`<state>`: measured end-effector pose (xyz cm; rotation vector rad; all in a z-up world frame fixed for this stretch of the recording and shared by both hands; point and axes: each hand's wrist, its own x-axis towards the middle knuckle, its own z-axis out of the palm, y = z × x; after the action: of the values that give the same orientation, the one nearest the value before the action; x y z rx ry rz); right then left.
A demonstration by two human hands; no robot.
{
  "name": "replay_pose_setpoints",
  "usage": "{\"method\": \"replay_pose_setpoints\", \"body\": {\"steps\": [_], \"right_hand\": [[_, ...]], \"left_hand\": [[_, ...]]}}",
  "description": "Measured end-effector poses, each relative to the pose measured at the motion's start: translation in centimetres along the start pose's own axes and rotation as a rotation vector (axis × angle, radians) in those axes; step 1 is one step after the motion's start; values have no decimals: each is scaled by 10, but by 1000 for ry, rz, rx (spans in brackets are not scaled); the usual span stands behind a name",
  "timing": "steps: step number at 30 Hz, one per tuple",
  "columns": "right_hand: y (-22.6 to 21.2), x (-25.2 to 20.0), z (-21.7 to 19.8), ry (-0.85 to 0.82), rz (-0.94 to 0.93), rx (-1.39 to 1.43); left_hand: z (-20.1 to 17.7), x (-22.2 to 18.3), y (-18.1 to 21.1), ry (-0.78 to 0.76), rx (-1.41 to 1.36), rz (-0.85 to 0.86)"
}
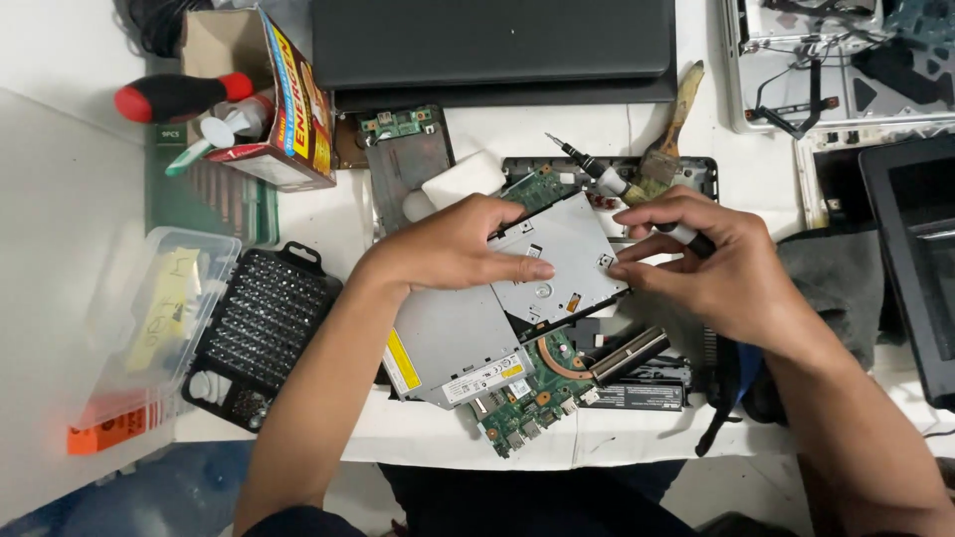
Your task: The person is using a precision screwdriver to remove screws and then manually detaching an optical drive from a laptop's internal assembly.
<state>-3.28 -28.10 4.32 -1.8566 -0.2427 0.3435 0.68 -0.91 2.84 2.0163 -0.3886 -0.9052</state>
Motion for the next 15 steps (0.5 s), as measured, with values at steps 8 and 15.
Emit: {"method": "replay_pose_setpoints", "body": {"steps": [8,15], "right_hand": [[5,2,-2,-16,-2,-1],[4,4,-2,-43,-15,-70]], "left_hand": [[-5,5,4,-94,-104,-19],[-2,7,-6,-81,-181,77]]}}
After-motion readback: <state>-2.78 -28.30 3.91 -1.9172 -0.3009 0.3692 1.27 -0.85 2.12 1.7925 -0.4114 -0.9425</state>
